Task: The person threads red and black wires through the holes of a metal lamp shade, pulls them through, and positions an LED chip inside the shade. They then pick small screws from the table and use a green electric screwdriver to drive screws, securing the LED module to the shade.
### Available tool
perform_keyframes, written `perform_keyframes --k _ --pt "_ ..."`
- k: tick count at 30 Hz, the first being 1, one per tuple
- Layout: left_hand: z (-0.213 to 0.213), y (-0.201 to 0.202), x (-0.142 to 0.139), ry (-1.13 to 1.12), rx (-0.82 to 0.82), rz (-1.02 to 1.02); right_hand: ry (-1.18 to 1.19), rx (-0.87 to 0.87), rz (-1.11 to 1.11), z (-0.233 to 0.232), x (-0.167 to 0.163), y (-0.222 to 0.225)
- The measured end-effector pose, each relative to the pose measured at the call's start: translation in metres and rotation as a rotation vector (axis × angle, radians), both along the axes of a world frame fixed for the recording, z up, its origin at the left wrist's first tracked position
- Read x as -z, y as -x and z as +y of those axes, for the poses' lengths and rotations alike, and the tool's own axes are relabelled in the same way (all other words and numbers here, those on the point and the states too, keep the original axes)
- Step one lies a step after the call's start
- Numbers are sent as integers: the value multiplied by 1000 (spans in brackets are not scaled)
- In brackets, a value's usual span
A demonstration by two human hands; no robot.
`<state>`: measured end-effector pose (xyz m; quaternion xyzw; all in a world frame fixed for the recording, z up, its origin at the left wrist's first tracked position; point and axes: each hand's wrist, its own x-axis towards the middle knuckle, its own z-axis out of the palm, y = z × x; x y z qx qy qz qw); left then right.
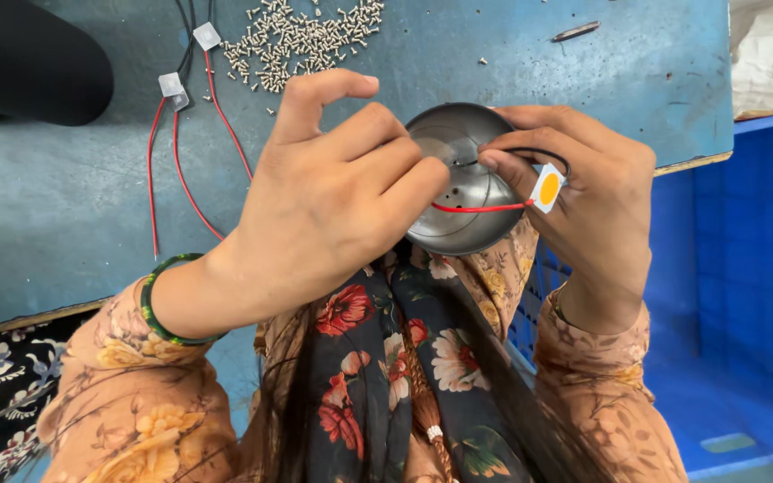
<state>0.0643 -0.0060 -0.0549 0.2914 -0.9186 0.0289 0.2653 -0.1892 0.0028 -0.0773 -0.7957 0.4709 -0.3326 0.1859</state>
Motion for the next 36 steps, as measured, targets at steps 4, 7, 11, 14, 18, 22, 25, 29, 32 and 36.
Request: perform_keyframes --k 4,7,11,14,18,22,25,29,32,36 --pt "-2 10 3 33 -13 21 -21 -1 3 -2 4 6" --pt "-5 17 4 51 -9 31 -1 8 27 -7 6 11" --pt "-12 24 7 30 29 36 -31 27 12 -14 7 17" --pt "-20 27 12 -5 38 37 -35 21 4 -20 11 17" --pt "-27 33 21 -57 46 47 -9 2 -14 -27 12 25" --pt "-29 40 22 -11 17 -2 -8 27 26 -31 13 31" --pt "-32 46 19 99 -37 -85 -20 53 25 -33 12 34" --pt "-28 51 9 128 -35 -122 -10 47 24 -29 8 36" --pt "-19 55 2 131 -5 -103 -12 38 33 -21 6 36" --pt "-16 55 -2 106 11 -91 -18 26 28 -16 4 36"
